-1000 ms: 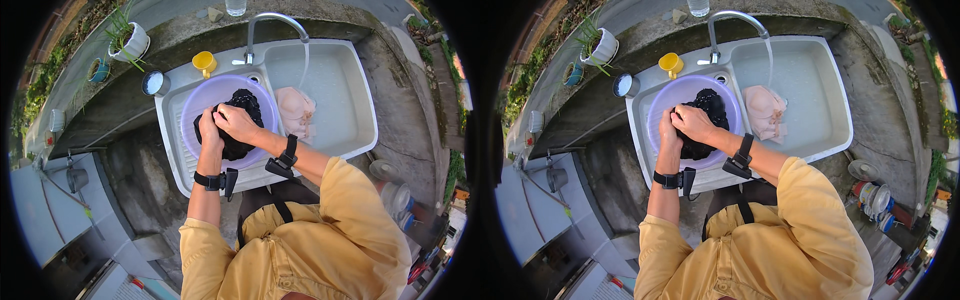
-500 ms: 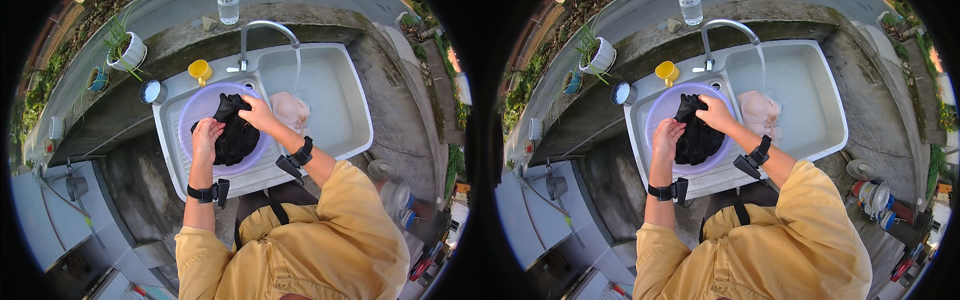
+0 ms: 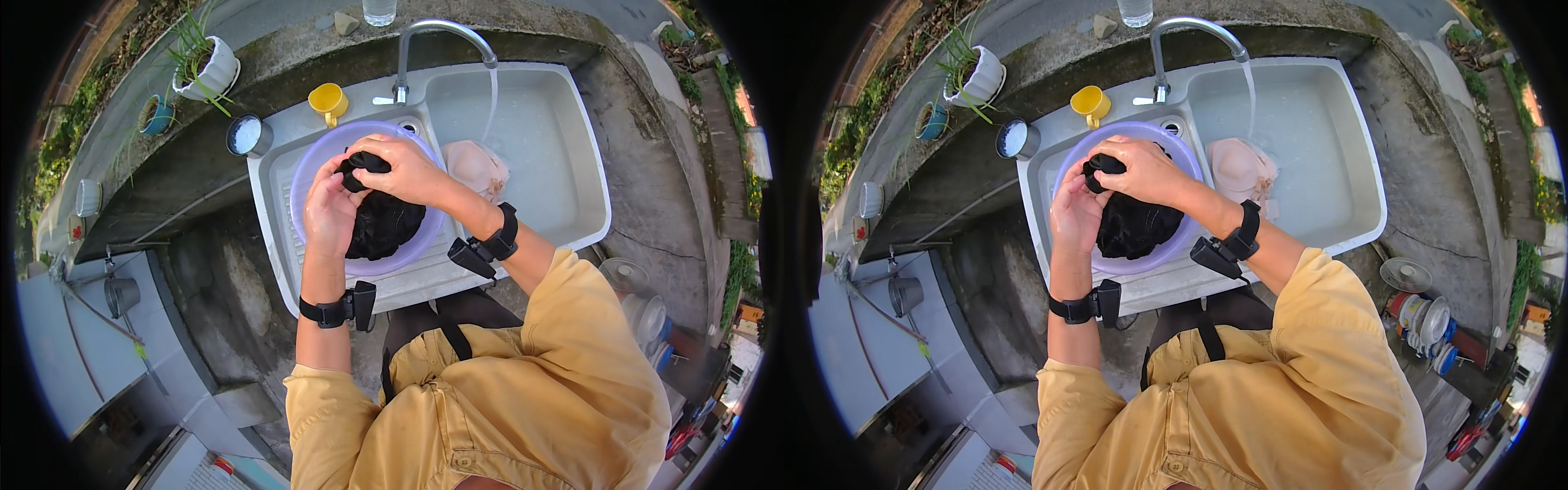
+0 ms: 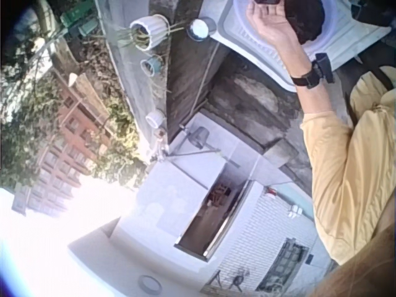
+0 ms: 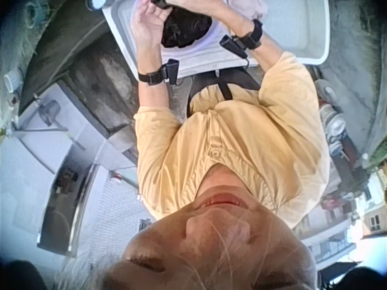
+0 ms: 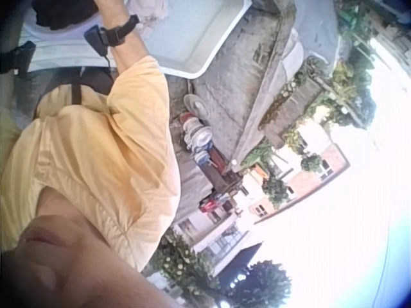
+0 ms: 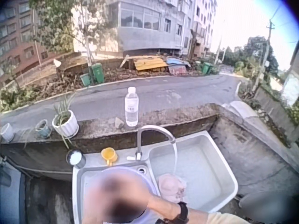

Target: The person washes a black garment by hand in a purple basin within a sink, rinsing and wringing the fabric.

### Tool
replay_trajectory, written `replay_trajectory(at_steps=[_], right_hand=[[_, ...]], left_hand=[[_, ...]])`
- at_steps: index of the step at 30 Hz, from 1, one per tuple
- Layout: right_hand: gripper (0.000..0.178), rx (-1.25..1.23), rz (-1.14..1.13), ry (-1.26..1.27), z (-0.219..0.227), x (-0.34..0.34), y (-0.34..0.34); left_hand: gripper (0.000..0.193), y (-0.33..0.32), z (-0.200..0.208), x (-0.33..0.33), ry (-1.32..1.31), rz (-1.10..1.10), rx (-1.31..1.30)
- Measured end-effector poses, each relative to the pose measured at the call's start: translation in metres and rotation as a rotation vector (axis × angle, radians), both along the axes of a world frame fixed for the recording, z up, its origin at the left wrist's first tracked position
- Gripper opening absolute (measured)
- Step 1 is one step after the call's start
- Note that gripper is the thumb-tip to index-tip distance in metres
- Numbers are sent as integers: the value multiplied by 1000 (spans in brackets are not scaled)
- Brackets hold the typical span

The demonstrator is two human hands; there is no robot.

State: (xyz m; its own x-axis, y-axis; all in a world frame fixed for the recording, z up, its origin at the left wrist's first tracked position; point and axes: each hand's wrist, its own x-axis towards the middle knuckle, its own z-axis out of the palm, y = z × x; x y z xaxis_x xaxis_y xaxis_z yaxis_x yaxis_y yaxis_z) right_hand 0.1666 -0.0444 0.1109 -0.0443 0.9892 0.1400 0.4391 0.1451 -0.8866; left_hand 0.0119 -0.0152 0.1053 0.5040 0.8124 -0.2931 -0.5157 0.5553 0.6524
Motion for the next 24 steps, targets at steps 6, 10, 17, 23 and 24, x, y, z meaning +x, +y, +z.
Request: replay_trajectory(at_steps=[6,10,17,23,24], right_hand=[[16,168,-81,181,32,-7,-14],[30,-105,-39,-126,10,-66,-49],[28,-200,-594,-291,-77,-30,-25],[31,-342,-555,32,-86,-27,-27],[37,-355,-542,48,-91,-15,-24]], left_hand=[[61,-15,-19,-12,296,-420,-463],[34,-13,-76,-9,-118,-203,-178],[38,-38,-90,45,342,77,-558],[20,-22,-84,30,534,72,-344],[21,-20,-75,30,547,15,-312]])
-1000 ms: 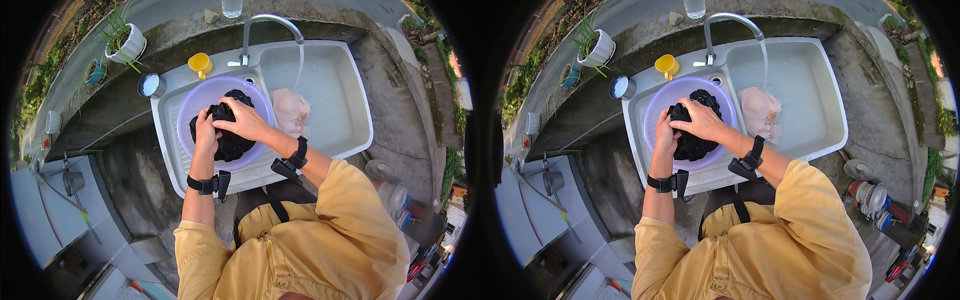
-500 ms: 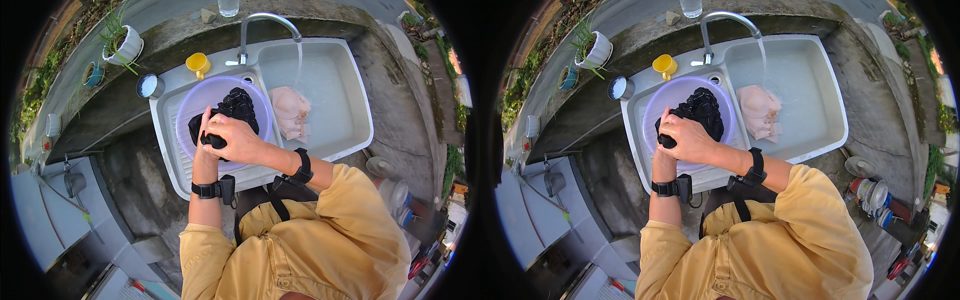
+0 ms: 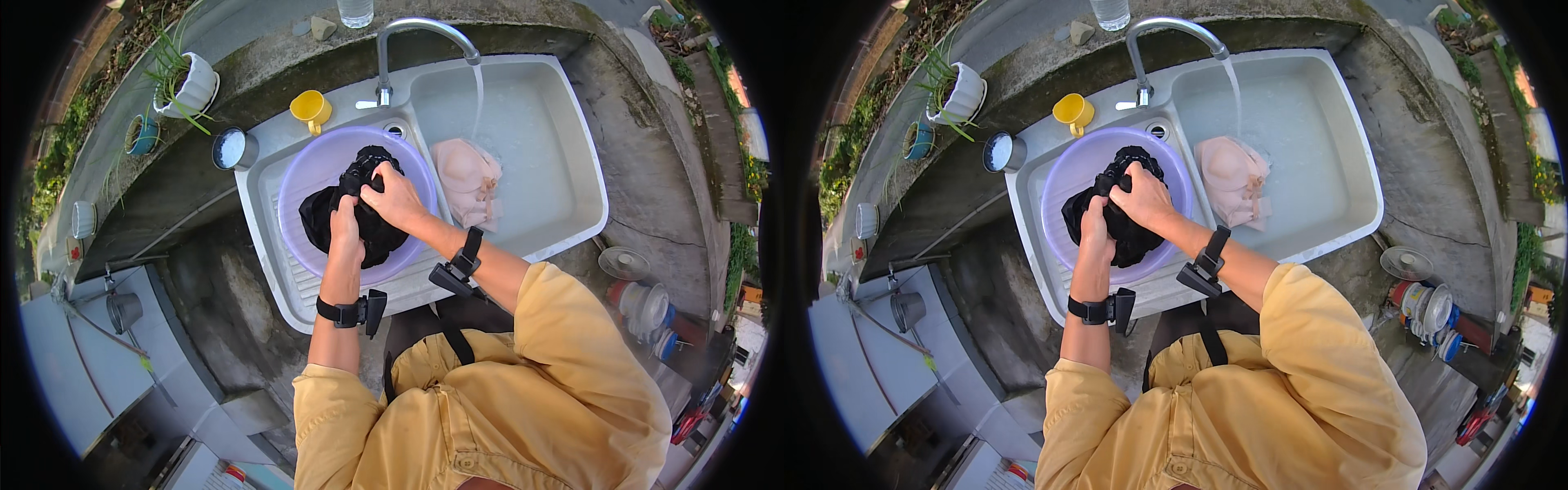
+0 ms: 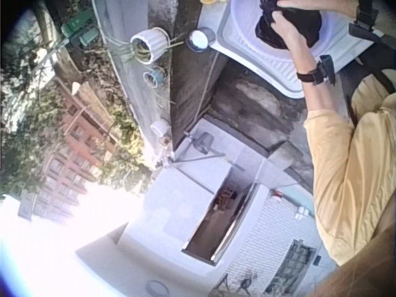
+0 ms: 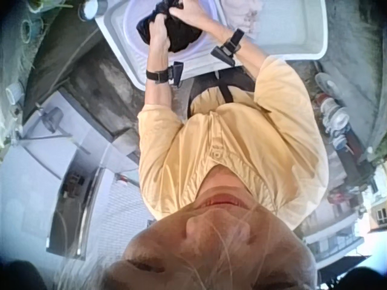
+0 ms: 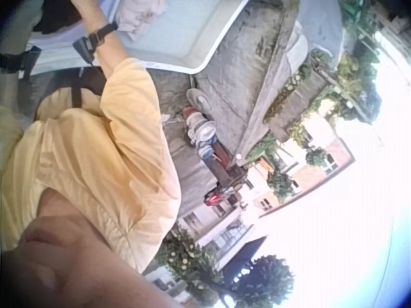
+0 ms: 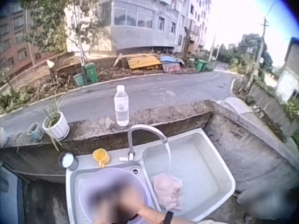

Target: The person washes a black garment by hand in a purple basin within a sink, rinsing and wringing the fabric.

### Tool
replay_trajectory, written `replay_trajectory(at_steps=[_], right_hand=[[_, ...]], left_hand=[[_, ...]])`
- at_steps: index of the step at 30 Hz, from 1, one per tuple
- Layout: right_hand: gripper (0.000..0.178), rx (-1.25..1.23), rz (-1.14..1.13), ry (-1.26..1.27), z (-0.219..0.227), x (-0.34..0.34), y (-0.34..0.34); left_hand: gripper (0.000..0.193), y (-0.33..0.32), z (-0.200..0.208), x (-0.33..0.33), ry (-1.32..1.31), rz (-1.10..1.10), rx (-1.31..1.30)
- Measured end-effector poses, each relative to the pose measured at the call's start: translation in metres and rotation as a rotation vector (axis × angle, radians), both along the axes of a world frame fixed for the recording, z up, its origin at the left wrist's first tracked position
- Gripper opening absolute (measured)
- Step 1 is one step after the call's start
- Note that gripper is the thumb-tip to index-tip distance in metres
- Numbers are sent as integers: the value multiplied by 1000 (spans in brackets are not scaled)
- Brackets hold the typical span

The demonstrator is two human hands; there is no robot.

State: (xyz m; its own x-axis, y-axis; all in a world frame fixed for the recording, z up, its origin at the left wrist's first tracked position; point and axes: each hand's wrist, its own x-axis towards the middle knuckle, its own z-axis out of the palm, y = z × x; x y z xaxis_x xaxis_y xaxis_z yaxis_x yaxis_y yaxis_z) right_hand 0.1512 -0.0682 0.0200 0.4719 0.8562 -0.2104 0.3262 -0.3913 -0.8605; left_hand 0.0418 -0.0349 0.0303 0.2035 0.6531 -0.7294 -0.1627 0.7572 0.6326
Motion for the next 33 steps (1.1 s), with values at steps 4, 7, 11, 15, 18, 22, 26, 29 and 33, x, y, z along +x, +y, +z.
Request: replay_trajectory(at_steps=[4,7,11,15,18,22,26,29,33], right_hand=[[96,-177,157,575,17,17,7],[77,-147,105,398,2,10,11],[36,12,151,45,-5,-2,8],[24,208,539,-171,56,-43,-12],[23,439,453,-211,46,-61,1],[20,330,256,-299,14,-9,18],[18,427,467,-274,37,-31,5],[34,262,348,-109,28,-8,25],[84,42,400,157,37,5,33]], left_hand=[[32,1,7,-13,351,-366,621],[41,-19,-10,-19,224,-639,444],[49,5,-6,-24,158,-74,-164],[28,23,-18,-43,-367,-188,-67],[19,27,-52,-77,-644,-136,131],[17,3,-12,-6,-292,154,-133],[20,16,-15,-25,-201,49,263],[8,17,-1,-21,-237,272,222],[31,4,30,-15,-172,152,478]])
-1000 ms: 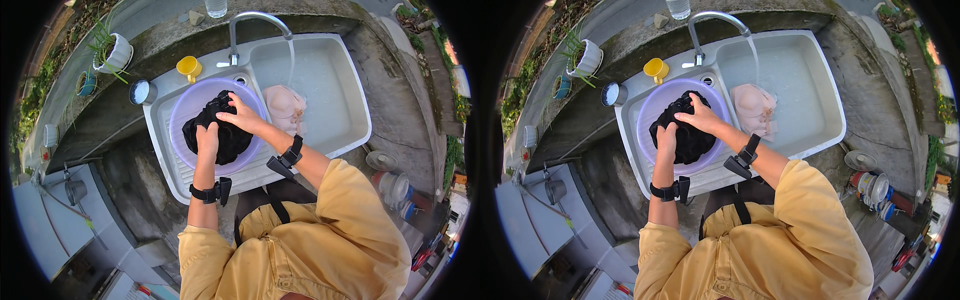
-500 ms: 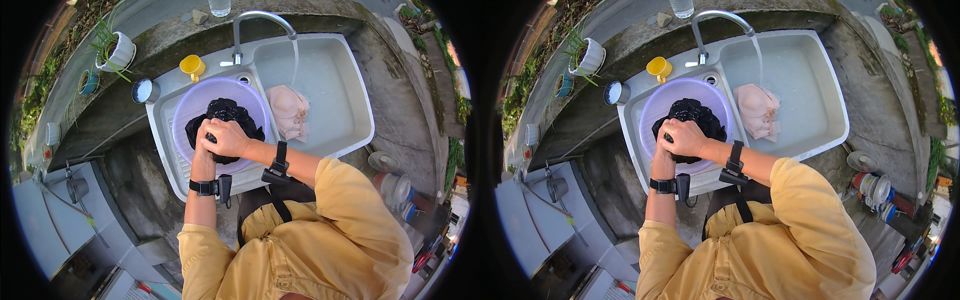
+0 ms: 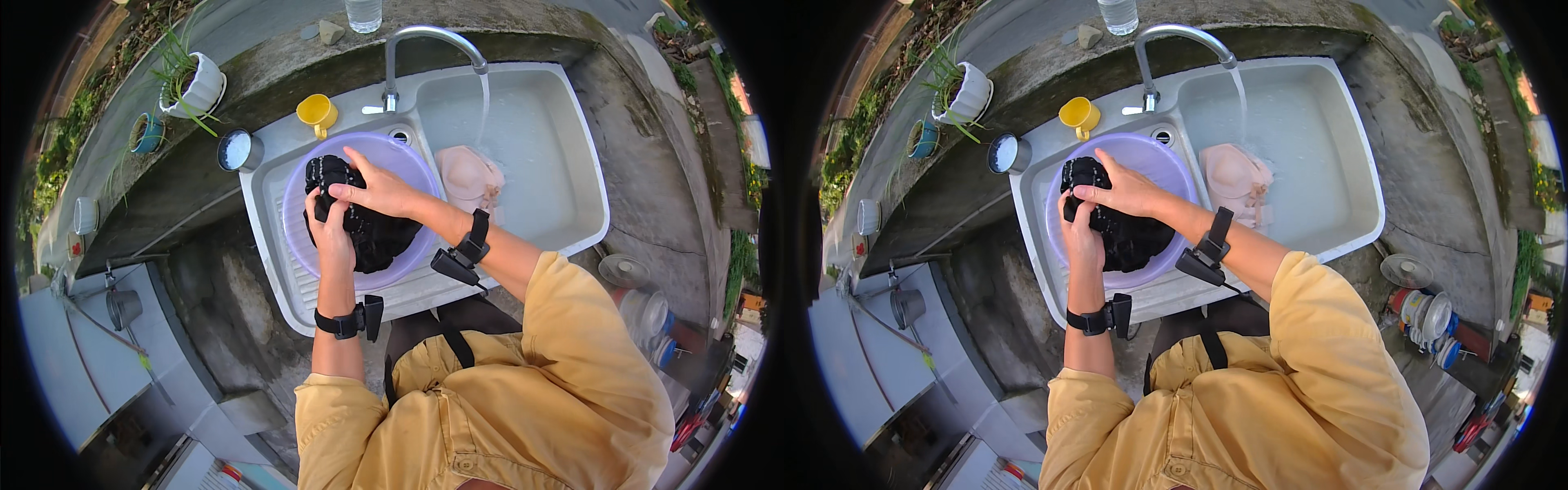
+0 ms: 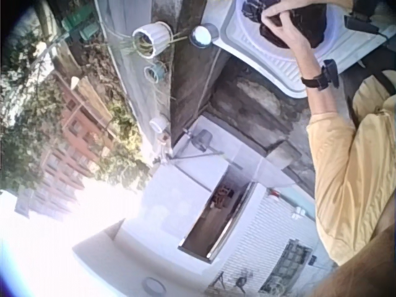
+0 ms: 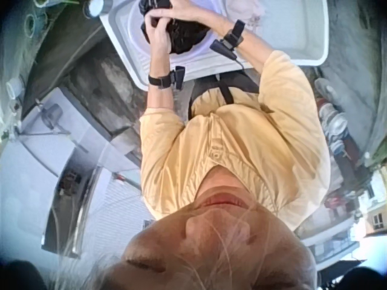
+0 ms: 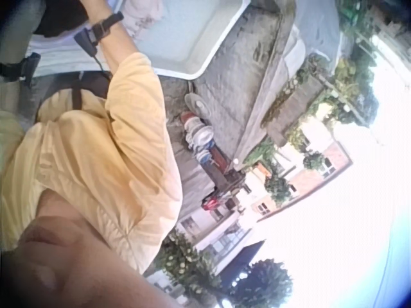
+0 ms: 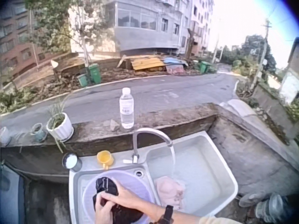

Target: The person washes a black garment by hand in a purple basin within a sink, rinsing and wringing the fabric.

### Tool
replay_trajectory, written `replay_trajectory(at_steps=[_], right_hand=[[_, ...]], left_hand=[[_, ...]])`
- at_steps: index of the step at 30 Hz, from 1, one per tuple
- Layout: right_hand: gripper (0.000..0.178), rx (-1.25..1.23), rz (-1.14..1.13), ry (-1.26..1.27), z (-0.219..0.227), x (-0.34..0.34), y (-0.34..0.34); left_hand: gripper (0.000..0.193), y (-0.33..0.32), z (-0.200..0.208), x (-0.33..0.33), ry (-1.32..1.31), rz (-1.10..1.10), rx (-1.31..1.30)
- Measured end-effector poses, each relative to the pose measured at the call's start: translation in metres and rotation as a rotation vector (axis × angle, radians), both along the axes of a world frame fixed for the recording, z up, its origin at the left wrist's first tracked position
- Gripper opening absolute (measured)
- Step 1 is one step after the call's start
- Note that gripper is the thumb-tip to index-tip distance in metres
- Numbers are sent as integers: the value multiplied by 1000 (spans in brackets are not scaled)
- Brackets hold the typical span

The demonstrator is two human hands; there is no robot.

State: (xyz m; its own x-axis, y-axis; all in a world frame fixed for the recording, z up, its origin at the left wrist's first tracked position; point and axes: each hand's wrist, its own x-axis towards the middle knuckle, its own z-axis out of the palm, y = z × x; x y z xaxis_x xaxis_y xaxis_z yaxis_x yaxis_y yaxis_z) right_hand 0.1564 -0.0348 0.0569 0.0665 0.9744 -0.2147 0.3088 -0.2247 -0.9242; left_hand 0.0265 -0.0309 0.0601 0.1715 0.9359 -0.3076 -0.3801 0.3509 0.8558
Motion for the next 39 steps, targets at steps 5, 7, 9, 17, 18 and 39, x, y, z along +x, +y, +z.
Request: replay_trajectory(at_steps=[5,7,9,17,18,39], right_hand=[[53,-226,-129,124,-46,15,-6],[39,-26,-76,-196,-40,-7,-18],[38,206,88,-373,-33,-24,-36],[34,212,196,-494,-36,-18,-31],[33,322,212,-455,-21,-33,-24],[30,345,35,-306,-13,-69,-38]], left_hand=[[49,2,-31,-19,395,-345,-353],[52,17,-46,-23,322,-79,-670],[46,27,-56,-19,-23,-341,-649],[23,12,-63,-6,20,-37,-557],[22,26,-75,-31,-98,-74,-491],[36,27,-85,-51,-154,-197,-581]])
